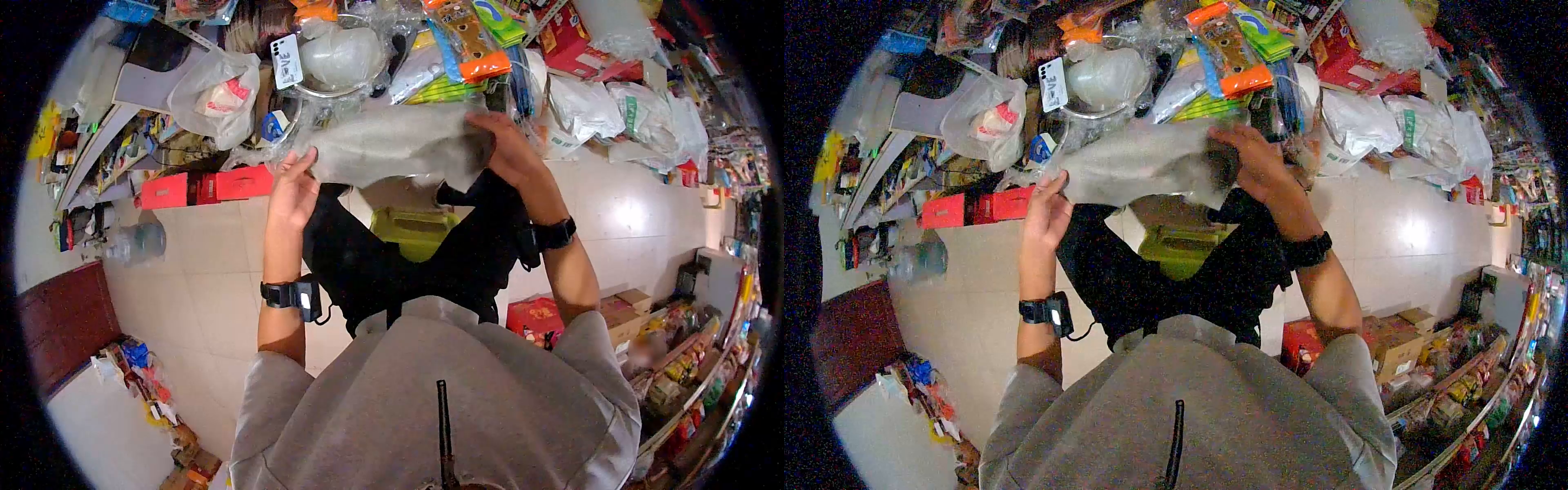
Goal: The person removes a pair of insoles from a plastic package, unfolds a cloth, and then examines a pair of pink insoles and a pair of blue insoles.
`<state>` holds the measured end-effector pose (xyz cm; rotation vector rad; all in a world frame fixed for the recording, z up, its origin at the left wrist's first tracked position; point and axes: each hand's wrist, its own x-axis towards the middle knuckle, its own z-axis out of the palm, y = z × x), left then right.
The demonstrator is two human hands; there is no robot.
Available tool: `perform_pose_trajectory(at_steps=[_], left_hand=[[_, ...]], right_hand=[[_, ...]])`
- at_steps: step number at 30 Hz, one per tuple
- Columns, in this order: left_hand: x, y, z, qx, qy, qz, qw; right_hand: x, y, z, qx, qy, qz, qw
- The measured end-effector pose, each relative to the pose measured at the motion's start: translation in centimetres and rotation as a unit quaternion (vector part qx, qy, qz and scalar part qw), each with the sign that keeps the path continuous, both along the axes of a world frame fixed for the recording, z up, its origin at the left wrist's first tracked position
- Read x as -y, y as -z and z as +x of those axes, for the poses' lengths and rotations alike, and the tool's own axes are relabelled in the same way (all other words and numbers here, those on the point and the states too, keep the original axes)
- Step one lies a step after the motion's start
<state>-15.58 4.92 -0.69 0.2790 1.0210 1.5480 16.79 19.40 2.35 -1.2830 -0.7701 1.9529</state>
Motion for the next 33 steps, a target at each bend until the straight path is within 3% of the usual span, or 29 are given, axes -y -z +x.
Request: perform_pose_trajectory(at_steps=[2, 4, 5, 6, 7, 8, 9, 11, 12, 13, 15, 16, 18, 20, 21, 23, 25, 26, 28, 31, 33], left_hand=[[-0.3, -0.8, 1.3, -0.025, -0.051, 0.0, 0.998], [-0.6, -0.6, 1.3, -0.219, -0.1, -0.043, 0.97], [-0.8, -0.5, 1.3, -0.219, -0.101, -0.044, 0.969], [-1.0, -0.4, 1.1, -0.323, -0.095, -0.033, 0.941], [-1.2, -0.3, 1.0, -0.424, -0.088, -0.022, 0.901], [-1.3, -0.2, 0.9, -0.521, -0.08, -0.011, 0.85], [-1.6, -0.4, 1.5, -0.566, -0.109, 0.018, 0.817], [-1.5, -1.3, 1.6, -0.582, -0.089, 0.009, 0.808], [-1.3, -1.6, 1.7, -0.596, -0.068, 0.001, 0.8], [-1.3, -0.8, 1.2, -0.596, -0.067, 0.0, 0.8], [-1.3, 0.2, 0.3, -0.487, 0.03, -0.096, 0.867], [-1.1, -0.1, 0.5, -0.487, 0.029, -0.097, 0.867], [-0.6, -1.2, 1.1, -0.281, 0.043, -0.14, 0.948], [0.1, -2.3, 1.3, -0.223, 0.048, -0.142, 0.963], [0.5, -2.9, 1.5, -0.248, 0.09, -0.085, 0.961], [0.8, -2.9, 1.5, -0.271, 0.131, -0.028, 0.953], [0.9, -2.4, 1.2, -0.421, 0.155, 0.033, 0.893], [1.0, -2.2, 1.0, -0.42, 0.154, 0.032, 0.893], [1.0, -2.5, 0.9, -0.604, 0.143, 0.004, 0.784], [0.8, -4.1, 0.9, -0.653, 0.124, -0.017, 0.747], [0.6, -4.1, -0.1, -0.639, 0.13, -0.017, 0.758]], right_hand=[[0.0, -1.0, 0.5, 0.006, -0.06, 0.068, 0.996], [0.1, -1.4, 0.5, 0.036, -0.063, 0.102, 0.992], [0.2, -1.6, 0.6, 0.065, -0.065, 0.133, 0.987], [0.2, -1.9, 0.6, 0.064, -0.067, 0.133, 0.987], [0.0, -2.2, 0.7, 0.219, -0.109, 0.24, 0.939], [-0.2, -2.4, 0.8, 0.366, -0.146, 0.338, 0.855], [-0.4, -2.1, 0.9, 0.364, -0.146, 0.339, 0.855], [-0.6, -0.8, 1.1, 0.42, -0.118, 0.398, 0.807], [-0.6, -0.3, 1.2, 0.419, -0.118, 0.397, 0.808], [-0.7, 0.3, 1.3, 0.388, -0.108, 0.367, 0.839], [-0.4, 0.4, 1.3, 0.354, -0.1, 0.335, 0.867], [0.1, -0.2, 1.1, 0.321, -0.069, 0.303, 0.894], [0.7, -0.8, 1.2, 0.287, -0.04, 0.27, 0.918], [0.6, -0.9, 1.9, 0.13, -0.027, 0.191, 0.973], [0.4, -0.6, 2.5, 0.13, -0.027, 0.19, 0.973], [0.1, 0.0, 3.3, 0.136, -0.144, 0.283, 0.939], [0.2, 0.2, 3.4, 0.106, -0.146, 0.284, 0.942], [0.3, 0.3, 3.5, 0.076, -0.148, 0.285, 0.944], [0.1, 0.1, 3.8, 0.117, -0.162, 0.308, 0.93], [0.3, -0.9, 3.7, 0.147, -0.182, 0.313, 0.92], [0.3, -1.3, 3.6, 0.136, -0.19, 0.296, 0.926]])
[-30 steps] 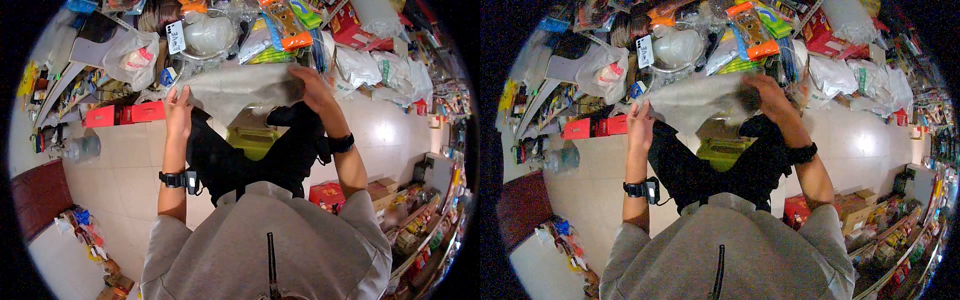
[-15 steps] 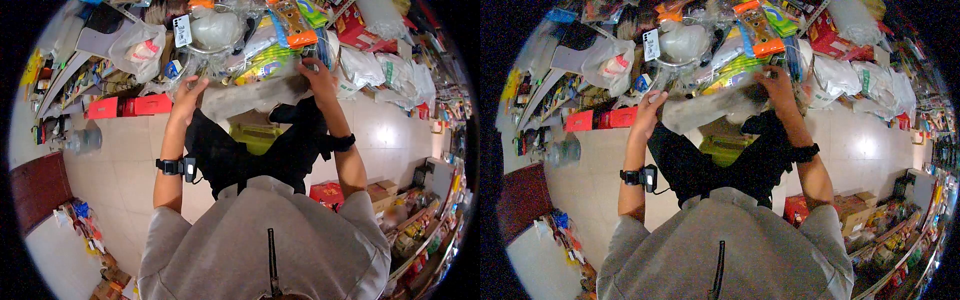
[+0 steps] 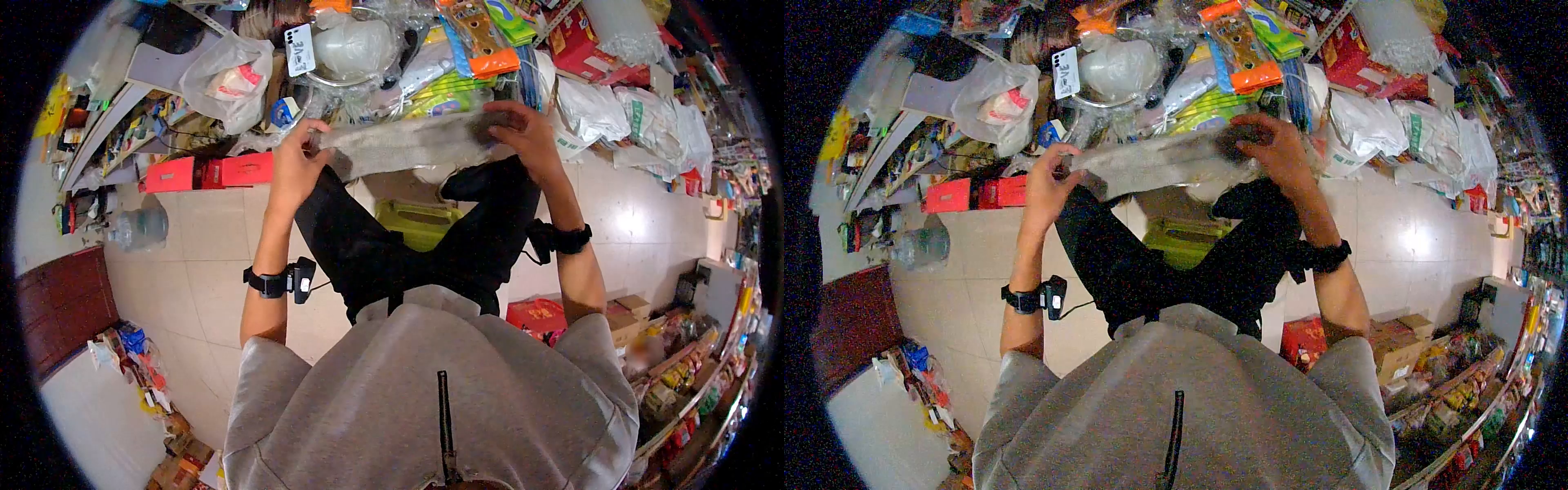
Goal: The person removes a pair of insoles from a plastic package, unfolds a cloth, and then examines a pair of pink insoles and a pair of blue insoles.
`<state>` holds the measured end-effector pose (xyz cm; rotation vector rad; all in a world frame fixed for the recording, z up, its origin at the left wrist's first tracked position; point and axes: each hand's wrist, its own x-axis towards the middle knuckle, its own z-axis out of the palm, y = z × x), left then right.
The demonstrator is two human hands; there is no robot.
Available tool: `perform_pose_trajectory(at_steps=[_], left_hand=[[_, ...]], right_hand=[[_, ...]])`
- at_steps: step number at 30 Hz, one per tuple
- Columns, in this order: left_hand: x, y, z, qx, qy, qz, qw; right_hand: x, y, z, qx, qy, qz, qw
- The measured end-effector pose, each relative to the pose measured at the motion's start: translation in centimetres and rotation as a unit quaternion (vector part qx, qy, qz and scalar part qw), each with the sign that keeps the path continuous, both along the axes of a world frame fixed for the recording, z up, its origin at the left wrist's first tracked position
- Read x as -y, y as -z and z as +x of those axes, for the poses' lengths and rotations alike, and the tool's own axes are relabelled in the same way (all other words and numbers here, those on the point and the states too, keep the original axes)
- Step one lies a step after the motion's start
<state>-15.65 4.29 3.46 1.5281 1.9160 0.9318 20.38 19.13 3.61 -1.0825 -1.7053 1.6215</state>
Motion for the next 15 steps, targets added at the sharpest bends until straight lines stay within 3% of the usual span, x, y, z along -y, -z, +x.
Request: perform_pose_trajectory(at_steps=[2, 4, 5, 8, 13, 15], left_hand=[[-0.2, 0.1, -0.9, 0.018, 0.003, -0.006, 1.0], [-0.4, -0.4, -1.1, 0.135, -0.033, -0.013, 0.99], [-0.4, -0.6, -1.2, 0.135, -0.034, -0.013, 0.99], [-0.4, -1.3, -1.3, 0.071, -0.057, -0.049, 0.995], [-0.3, -3.7, -0.6, -0.1, -0.05, 0.001, 0.994], [-0.3, -3.9, -0.9, -0.107, -0.043, 0.034, 0.993]], right_hand=[[-0.3, -0.1, 0.1, 0.053, 0.009, 0.047, 0.997], [-0.4, 0.0, 0.1, 0.073, 0.015, 0.092, 0.993], [-0.5, 0.0, 0.1, 0.094, 0.022, 0.137, 0.986], [-0.8, 0.3, 0.0, 0.158, 0.032, 0.214, 0.964], [-1.0, -0.3, -0.7, 0.218, 0.054, 0.25, 0.942], [-1.1, -0.3, -0.8, 0.224, 0.06, 0.273, 0.934]])
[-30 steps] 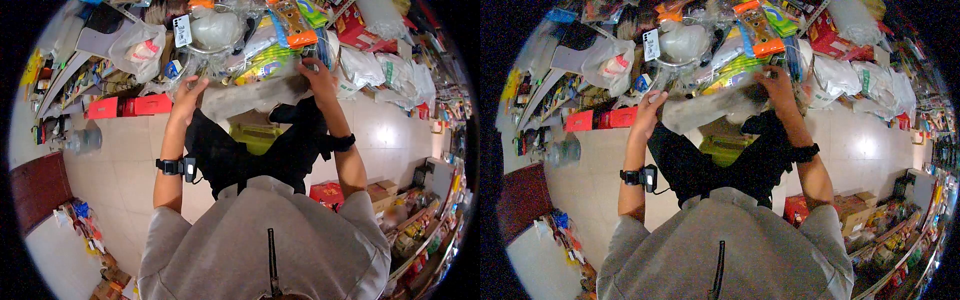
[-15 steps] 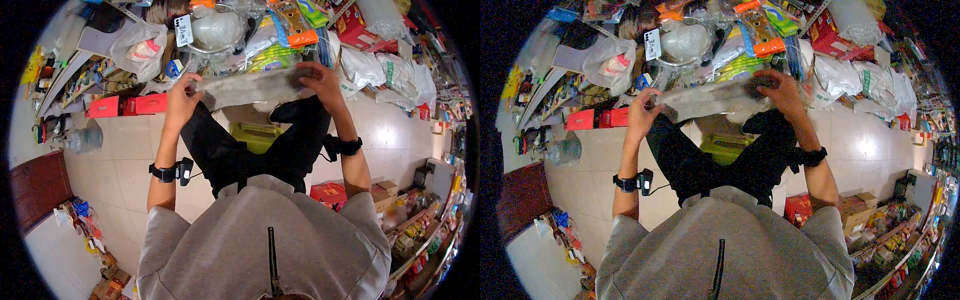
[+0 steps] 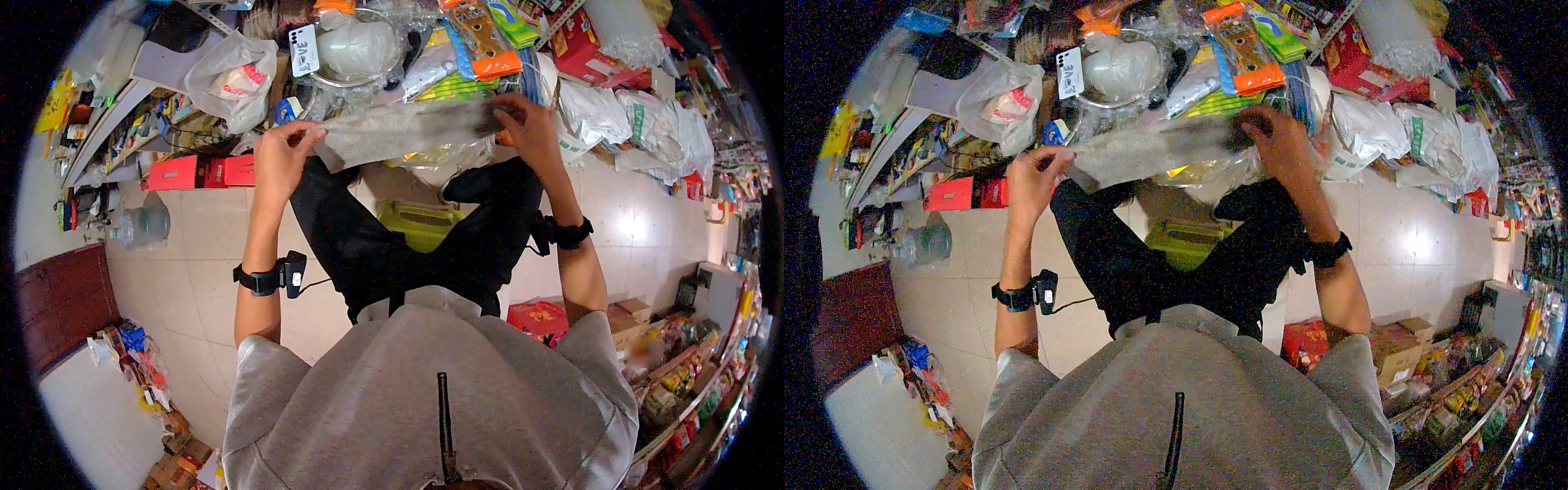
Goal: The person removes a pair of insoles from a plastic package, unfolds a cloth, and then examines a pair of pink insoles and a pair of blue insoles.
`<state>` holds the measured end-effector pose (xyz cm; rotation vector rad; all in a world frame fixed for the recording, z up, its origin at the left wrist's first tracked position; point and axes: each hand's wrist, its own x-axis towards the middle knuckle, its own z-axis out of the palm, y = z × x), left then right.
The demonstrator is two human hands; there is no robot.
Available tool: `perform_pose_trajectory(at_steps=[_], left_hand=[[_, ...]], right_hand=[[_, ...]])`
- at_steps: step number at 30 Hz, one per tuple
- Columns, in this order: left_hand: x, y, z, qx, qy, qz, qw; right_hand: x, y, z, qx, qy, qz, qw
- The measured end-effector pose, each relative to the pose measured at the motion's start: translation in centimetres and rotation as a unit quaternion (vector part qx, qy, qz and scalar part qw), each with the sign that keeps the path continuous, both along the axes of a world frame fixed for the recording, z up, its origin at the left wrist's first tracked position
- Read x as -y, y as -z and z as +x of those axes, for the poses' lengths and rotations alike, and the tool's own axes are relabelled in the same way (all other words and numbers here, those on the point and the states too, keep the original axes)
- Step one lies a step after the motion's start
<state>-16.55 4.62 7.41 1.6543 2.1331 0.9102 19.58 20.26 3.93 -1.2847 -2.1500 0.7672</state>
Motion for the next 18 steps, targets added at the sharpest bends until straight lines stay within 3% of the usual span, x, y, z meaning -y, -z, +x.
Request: perform_pose_trajectory(at_steps=[6, 8, 11, 15, 18], left_hand=[[-0.3, -0.7, -1.6, 0.005, 0.013, 0.006, 1.0], [-0.5, -0.4, -2.5, 0.159, 0.026, -0.043, 0.986], [-0.5, -1.8, -2.3, 0.19, 0.065, -0.052, 0.978], [-1.5, -2.6, -2.5, 0.138, 0.047, -0.038, 0.989], [-1.8, -3.6, -2.4, 0.051, 0.058, 0.007, 0.997]], right_hand=[[-0.5, -1.3, -0.3, 0.004, 0.035, -0.042, 0.998], [-0.1, -2.8, -0.7, 0.009, 0.045, 0.005, 0.999], [-1.5, -2.4, -0.1, 0.027, 0.042, 0.053, 0.997], [-2.9, -3.6, 0.3, -0.047, 0.009, 0.066, 0.997], [-3.4, -4.3, 0.7, -0.071, -0.051, 0.137, 0.987]])
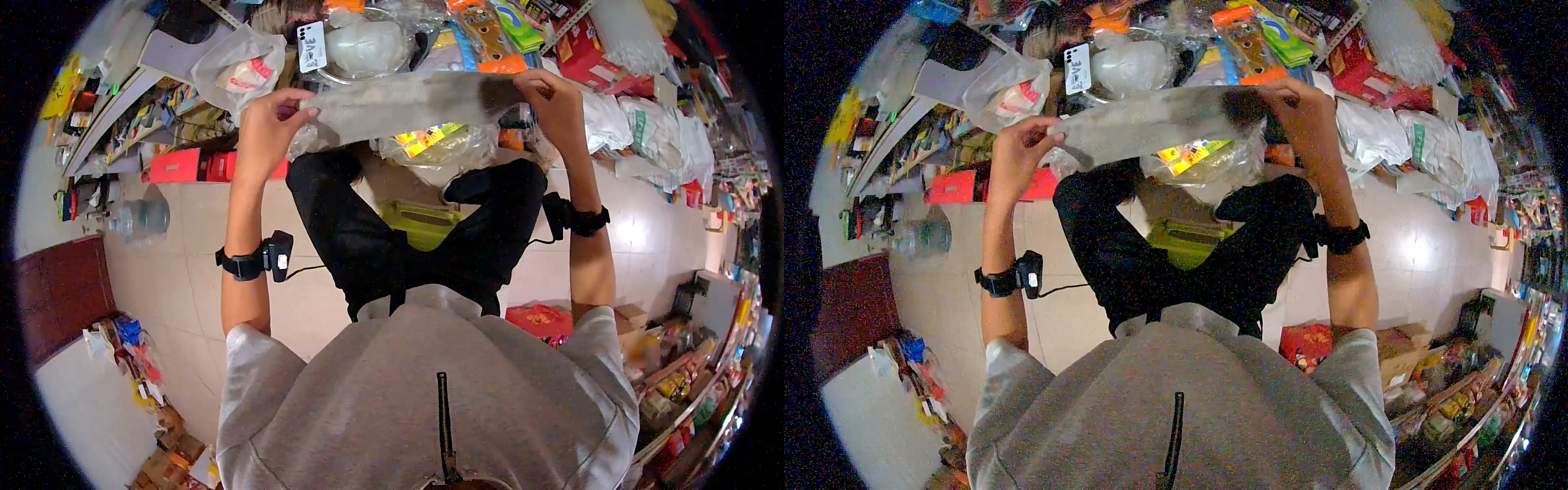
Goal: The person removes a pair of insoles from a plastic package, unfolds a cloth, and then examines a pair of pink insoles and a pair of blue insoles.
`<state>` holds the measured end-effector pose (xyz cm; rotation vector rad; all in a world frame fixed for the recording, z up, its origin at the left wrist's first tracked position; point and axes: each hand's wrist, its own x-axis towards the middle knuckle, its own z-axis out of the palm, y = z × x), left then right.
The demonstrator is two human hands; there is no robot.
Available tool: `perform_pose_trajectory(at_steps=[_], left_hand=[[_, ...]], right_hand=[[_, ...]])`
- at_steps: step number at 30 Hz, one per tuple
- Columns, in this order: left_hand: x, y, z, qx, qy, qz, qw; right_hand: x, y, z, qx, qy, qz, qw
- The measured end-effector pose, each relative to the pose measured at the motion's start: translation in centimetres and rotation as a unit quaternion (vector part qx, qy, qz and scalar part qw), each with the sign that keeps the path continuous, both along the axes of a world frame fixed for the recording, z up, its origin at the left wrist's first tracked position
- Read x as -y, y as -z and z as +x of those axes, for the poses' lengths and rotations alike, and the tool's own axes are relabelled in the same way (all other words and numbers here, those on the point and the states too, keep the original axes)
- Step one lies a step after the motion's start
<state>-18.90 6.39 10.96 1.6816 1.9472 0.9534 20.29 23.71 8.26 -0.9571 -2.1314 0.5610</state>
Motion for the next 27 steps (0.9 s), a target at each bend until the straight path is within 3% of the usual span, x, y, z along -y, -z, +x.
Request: perform_pose_trajectory(at_steps=[3, 5, 8, 10, 12, 13, 14, 16, 18, 19, 21, 24, 27], left_hand=[[-0.4, -1.1, 0.1, -0.011, -0.026, -0.023, 0.999], [-0.9, -1.5, -0.5, 0.01, -0.011, 0.002, 1.0], [-1.8, -1.8, -1.4, 0.017, 0.014, 0.057, 0.998], [-1.9, -2.3, -1.6, 0.01, -0.011, -0.009, 1.0], [-2.4, -2.1, -2.3, -0.047, 0.04, 0.14, 0.988], [-2.7, -1.9, -2.3, 0.041, 0.054, 0.166, 0.984], [-2.9, -1.9, -2.2, 0.042, 0.059, 0.169, 0.983], [-1.8, -2.8, -1.1, 0.154, -0.049, 0.151, 0.975], [-1.5, -2.7, 1.1, 0.154, -0.084, 0.198, 0.964], [-1.5, -2.6, 1.7, 0.128, -0.105, 0.22, 0.961], [-2.0, -2.0, 2.6, 0.075, -0.129, 0.276, 0.95], [-2.7, -0.7, 2.6, 0.052, -0.184, 0.253, 0.948], [-2.9, -0.1, 2.9, 0.074, -0.195, 0.266, 0.941]], right_hand=[[-0.7, -0.6, 0.1, 0.007, 0.004, -0.019, 1.0], [-0.9, -1.8, -0.5, -0.016, 0.052, -0.097, 0.994], [-1.4, -3.2, -0.8, 0.012, 0.046, -0.07, 0.996], [-2.1, -3.1, -1.0, -0.003, 0.029, -0.052, 0.998], [-2.6, -3.2, -0.9, -0.018, 0.015, -0.032, 0.999], [-2.9, -3.2, -1.0, -0.037, -0.015, 0.018, 0.999], [-3.1, -3.3, -0.8, -0.055, -0.044, 0.07, 0.995], [-2.1, -4.2, -1.0, -0.041, -0.054, 0.036, 0.997], [-1.0, -4.7, -1.8, -0.085, -0.002, -0.083, 0.993], [-0.7, -4.5, -2.6, -0.085, 0.0, -0.083, 0.993], [-0.1, -3.9, -4.3, -0.138, 0.068, 0.045, 0.987], [0.0, -2.3, -5.9, -0.099, 0.117, 0.145, 0.977], [-0.3, -0.7, -6.1, -0.07, 0.118, 0.153, 0.979]])
